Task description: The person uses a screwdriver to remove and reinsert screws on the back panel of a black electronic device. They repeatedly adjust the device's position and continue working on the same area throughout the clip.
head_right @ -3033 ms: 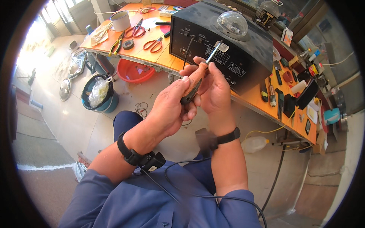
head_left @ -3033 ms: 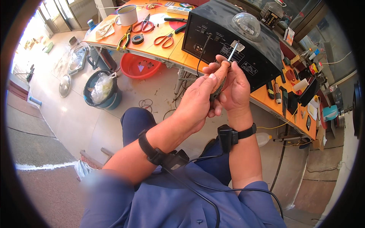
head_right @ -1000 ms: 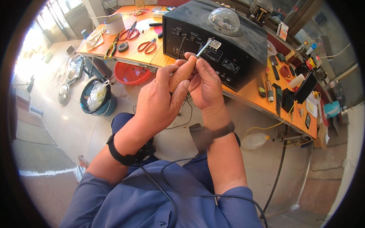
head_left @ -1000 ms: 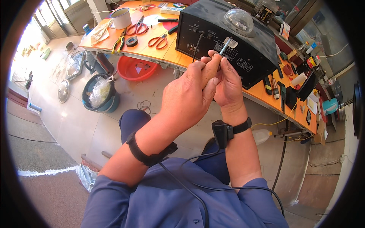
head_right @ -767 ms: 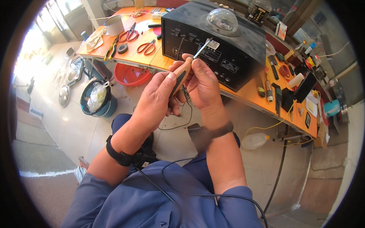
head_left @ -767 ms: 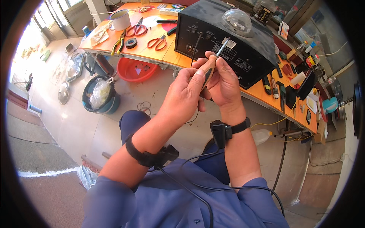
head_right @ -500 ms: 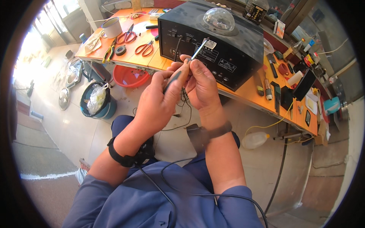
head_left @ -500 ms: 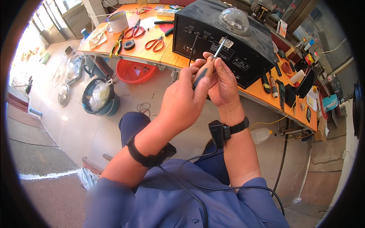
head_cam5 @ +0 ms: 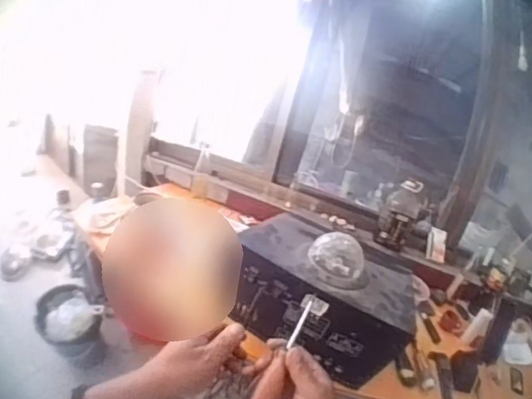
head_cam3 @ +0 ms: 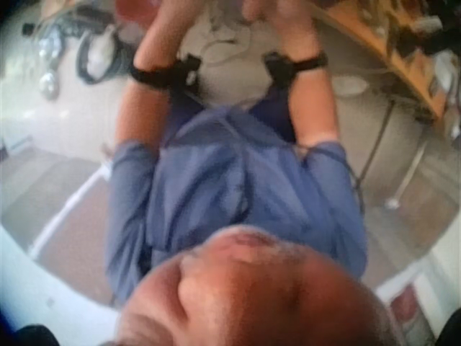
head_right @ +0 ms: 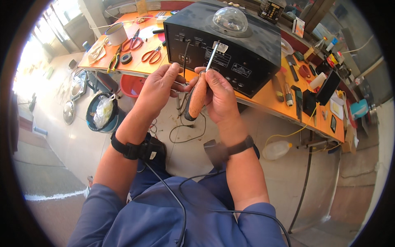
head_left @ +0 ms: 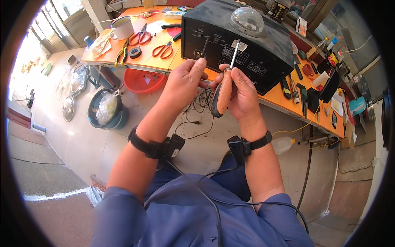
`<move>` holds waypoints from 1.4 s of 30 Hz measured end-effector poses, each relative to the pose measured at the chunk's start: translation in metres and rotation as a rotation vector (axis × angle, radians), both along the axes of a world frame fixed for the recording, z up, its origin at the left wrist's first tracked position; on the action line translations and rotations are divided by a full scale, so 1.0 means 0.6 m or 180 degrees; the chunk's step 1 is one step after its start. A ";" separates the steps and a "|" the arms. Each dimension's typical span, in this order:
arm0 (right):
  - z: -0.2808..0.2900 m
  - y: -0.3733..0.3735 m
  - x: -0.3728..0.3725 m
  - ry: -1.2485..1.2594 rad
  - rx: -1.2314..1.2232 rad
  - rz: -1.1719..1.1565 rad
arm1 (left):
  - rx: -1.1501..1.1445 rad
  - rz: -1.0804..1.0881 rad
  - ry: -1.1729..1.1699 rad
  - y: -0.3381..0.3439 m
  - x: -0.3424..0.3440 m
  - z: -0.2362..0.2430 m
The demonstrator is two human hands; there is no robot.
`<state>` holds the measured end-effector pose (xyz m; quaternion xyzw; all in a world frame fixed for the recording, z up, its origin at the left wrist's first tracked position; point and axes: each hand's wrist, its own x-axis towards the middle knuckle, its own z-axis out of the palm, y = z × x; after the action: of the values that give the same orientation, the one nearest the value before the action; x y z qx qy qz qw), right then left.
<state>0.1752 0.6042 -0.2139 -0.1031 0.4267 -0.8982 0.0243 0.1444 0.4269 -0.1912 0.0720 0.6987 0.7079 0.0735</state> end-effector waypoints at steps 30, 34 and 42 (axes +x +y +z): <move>0.088 0.251 0.010 0.0002 0.3497 -0.2991 | -0.0076 0.0058 0.0122 0.047 -0.185 -0.025; 0.087 0.255 0.011 -0.0038 0.3514 -0.2946 | 0.0294 -0.0089 0.0100 0.060 -0.178 -0.031; 0.078 0.254 0.006 0.0176 0.3721 -0.3148 | 0.0225 0.0067 0.0233 0.071 -0.174 -0.033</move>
<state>0.1785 0.7566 -0.1668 0.1070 0.8294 -0.4297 -0.3405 0.0398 0.4696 -0.2108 0.0932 0.6762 0.7298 0.0378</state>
